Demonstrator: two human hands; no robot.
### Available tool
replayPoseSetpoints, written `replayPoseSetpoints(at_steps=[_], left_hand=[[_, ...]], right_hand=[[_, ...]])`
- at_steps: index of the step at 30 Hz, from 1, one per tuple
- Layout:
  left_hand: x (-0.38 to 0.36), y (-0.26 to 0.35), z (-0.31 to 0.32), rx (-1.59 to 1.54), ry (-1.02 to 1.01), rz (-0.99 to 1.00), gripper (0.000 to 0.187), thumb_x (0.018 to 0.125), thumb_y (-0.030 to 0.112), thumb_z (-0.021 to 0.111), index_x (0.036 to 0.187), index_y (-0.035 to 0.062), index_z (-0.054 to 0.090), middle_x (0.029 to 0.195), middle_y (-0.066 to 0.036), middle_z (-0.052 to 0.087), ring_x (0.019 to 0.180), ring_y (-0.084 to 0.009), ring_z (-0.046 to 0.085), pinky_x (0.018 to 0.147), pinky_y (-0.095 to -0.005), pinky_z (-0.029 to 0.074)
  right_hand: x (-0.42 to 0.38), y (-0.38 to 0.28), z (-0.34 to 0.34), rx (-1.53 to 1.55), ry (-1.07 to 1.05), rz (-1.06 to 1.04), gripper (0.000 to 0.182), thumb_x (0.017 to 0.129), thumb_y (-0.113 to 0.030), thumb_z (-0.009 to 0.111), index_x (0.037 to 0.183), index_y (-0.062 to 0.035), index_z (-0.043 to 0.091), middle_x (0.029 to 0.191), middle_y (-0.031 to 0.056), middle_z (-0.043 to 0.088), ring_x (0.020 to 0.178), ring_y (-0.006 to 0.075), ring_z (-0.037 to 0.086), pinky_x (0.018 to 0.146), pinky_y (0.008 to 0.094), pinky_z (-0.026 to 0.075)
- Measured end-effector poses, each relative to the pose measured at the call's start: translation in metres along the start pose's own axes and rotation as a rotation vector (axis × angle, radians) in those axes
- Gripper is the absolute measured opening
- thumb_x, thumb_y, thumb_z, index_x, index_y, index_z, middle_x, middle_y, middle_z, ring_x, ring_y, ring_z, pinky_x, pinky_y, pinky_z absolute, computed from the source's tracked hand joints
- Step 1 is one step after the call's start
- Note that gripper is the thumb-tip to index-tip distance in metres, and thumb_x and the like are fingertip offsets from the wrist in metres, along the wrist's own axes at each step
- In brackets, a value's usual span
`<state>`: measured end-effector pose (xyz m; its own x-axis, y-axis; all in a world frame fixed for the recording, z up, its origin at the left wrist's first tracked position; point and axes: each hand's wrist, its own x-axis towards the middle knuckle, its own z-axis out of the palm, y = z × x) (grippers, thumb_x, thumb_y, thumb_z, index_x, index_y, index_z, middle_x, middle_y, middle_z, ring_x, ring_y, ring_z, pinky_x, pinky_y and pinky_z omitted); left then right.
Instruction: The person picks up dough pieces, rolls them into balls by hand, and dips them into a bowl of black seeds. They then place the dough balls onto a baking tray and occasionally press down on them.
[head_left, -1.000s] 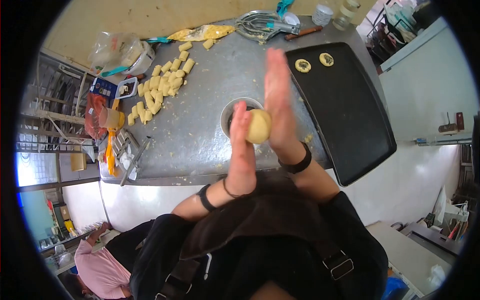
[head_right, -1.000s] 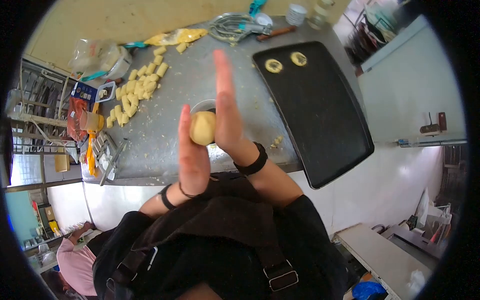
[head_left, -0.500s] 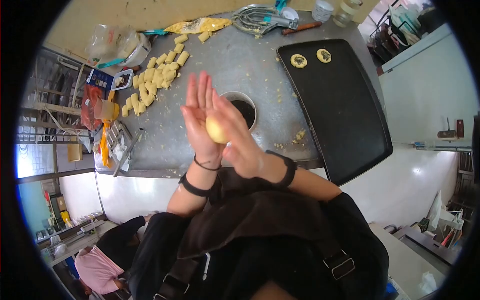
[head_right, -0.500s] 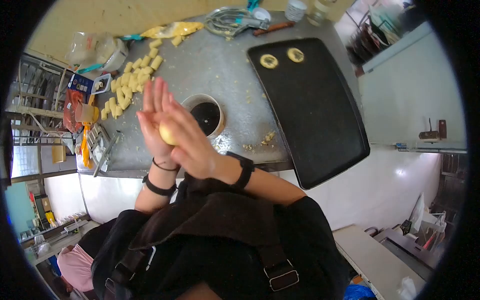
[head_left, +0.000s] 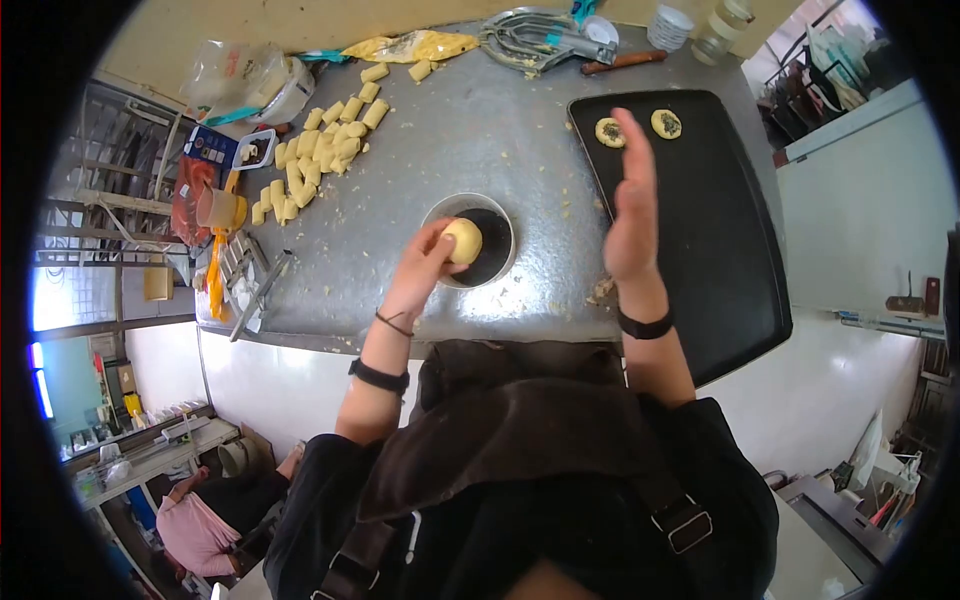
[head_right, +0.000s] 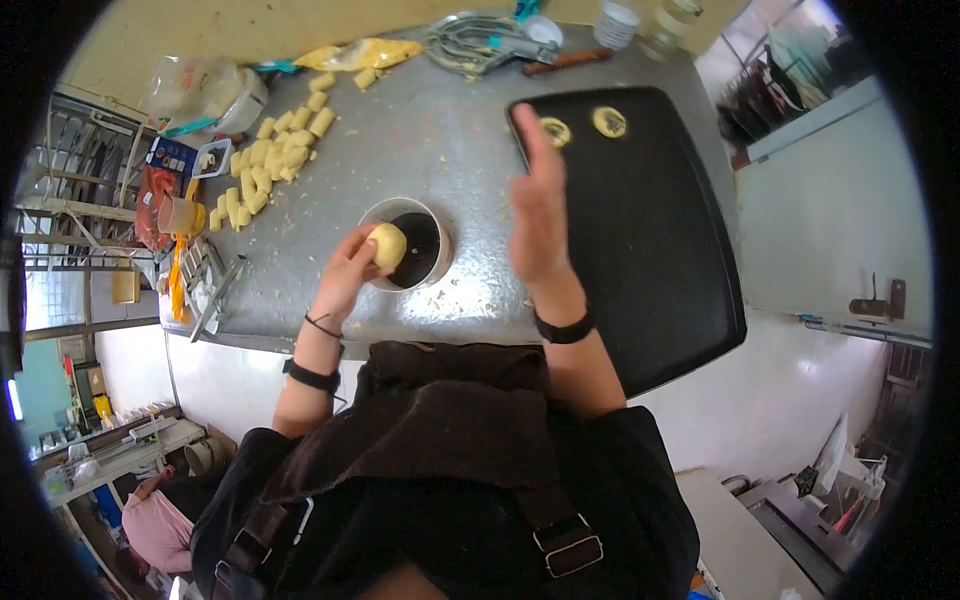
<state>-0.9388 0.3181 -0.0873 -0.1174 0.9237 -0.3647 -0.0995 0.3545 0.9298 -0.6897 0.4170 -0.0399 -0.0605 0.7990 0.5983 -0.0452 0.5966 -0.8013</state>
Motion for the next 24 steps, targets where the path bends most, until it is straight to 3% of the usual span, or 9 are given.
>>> replayPoseSetpoints(at_steps=[1, 5, 9, 11, 13, 17, 20, 22, 24], left_hand=[[0.012, -0.004, -0.004, 0.113, -0.042, 0.053, 0.033, 0.091, 0.017, 0.059, 0.121, 0.0029, 0.056, 0.107, -0.014, 0.063, 0.096, -0.0241, 0.062, 0.080, -0.0309, 0.054], [0.043, -0.014, 0.012, 0.918, -0.078, 0.403, 0.035, 0.076, 0.017, 0.069, 0.109, 0.0062, 0.062, 0.105, -0.017, 0.061, 0.091, -0.0321, 0.062, 0.080, -0.0385, 0.051], [0.068, -0.054, 0.034, 1.219, -0.175, 0.295, 0.029, 0.073, 0.019, 0.070, 0.097, 0.0059, 0.061, 0.097, -0.016, 0.061, 0.093, -0.0354, 0.061, 0.082, -0.0429, 0.049], [0.068, -0.049, 0.033, 1.192, -0.198, 0.332, 0.030, 0.071, 0.018, 0.071, 0.098, 0.0064, 0.062, 0.097, -0.017, 0.060, 0.090, -0.0360, 0.061, 0.081, -0.0424, 0.050], [0.069, -0.045, 0.019, 1.124, -0.227, 0.424, 0.028, 0.074, 0.014, 0.071, 0.099, 0.0057, 0.063, 0.098, -0.016, 0.061, 0.090, -0.0300, 0.063, 0.076, -0.0394, 0.052], [0.040, -0.009, 0.008, 0.335, -0.230, 0.075, 0.035, 0.084, 0.010, 0.065, 0.117, 0.0042, 0.054, 0.106, -0.013, 0.061, 0.098, -0.0228, 0.063, 0.078, -0.0362, 0.056], [0.003, 0.034, 0.022, -0.130, -0.242, -0.071, 0.044, 0.091, 0.010, 0.058, 0.131, 0.0047, 0.041, 0.114, -0.013, 0.058, 0.103, -0.0225, 0.062, 0.082, -0.0347, 0.057], [-0.009, 0.040, 0.034, -0.336, -0.310, -0.085, 0.050, 0.093, 0.012, 0.055, 0.137, 0.0059, 0.032, 0.119, -0.016, 0.056, 0.103, -0.0247, 0.063, 0.083, -0.0339, 0.058], [-0.011, 0.036, 0.039, -0.277, -0.325, -0.092, 0.048, 0.098, 0.025, 0.048, 0.139, 0.0066, 0.029, 0.122, -0.016, 0.054, 0.104, -0.0240, 0.063, 0.083, -0.0333, 0.057]], right_hand=[[0.000, 0.003, -0.013, -0.024, 0.042, 0.006, 0.063, 0.098, -0.042, 0.033, 0.140, 0.0040, 0.035, 0.144, 0.0194, 0.038, 0.135, 0.0325, 0.033, 0.112, 0.0396, 0.021], [-0.001, 0.010, -0.042, -0.104, 0.093, 0.014, 0.060, 0.099, -0.040, 0.035, 0.139, 0.0046, 0.036, 0.143, 0.0189, 0.039, 0.134, 0.0309, 0.034, 0.111, 0.0386, 0.022], [-0.010, 0.010, -0.038, -0.133, 0.059, 0.008, 0.058, 0.099, -0.038, 0.036, 0.138, 0.0052, 0.036, 0.142, 0.0183, 0.040, 0.134, 0.0293, 0.035, 0.111, 0.0376, 0.023], [-0.017, 0.009, -0.032, -0.108, 0.024, 0.025, 0.054, 0.099, -0.033, 0.040, 0.138, 0.0050, 0.037, 0.141, 0.0179, 0.041, 0.133, 0.0292, 0.035, 0.111, 0.0377, 0.024], [-0.027, 0.011, -0.028, -0.190, -0.167, 0.153, 0.061, 0.086, -0.017, 0.061, 0.139, 0.0014, 0.037, 0.141, 0.0193, 0.041, 0.133, 0.0323, 0.035, 0.110, 0.0391, 0.026], [-0.035, -0.006, -0.006, -0.224, -0.534, 0.158, 0.082, 0.069, -0.016, 0.076, 0.140, -0.0044, 0.036, 0.141, 0.0184, 0.039, 0.133, 0.0345, 0.035, 0.110, 0.0384, 0.029], [-0.035, -0.012, 0.012, -0.084, -0.646, 0.089, 0.076, 0.070, -0.017, 0.078, 0.137, -0.0077, 0.042, 0.134, 0.0181, 0.047, 0.125, 0.0349, 0.045, 0.105, 0.0391, 0.037], [-0.035, -0.010, 0.020, -0.039, -0.665, 0.190, 0.070, 0.071, -0.016, 0.078, 0.133, -0.0082, 0.047, 0.127, 0.0154, 0.054, 0.116, 0.0301, 0.053, 0.098, 0.0364, 0.042], [-0.034, -0.009, 0.016, 0.047, -0.687, 0.292, 0.064, 0.072, -0.015, 0.079, 0.128, -0.0075, 0.051, 0.119, 0.0122, 0.058, 0.108, 0.0245, 0.058, 0.092, 0.0335, 0.046]])
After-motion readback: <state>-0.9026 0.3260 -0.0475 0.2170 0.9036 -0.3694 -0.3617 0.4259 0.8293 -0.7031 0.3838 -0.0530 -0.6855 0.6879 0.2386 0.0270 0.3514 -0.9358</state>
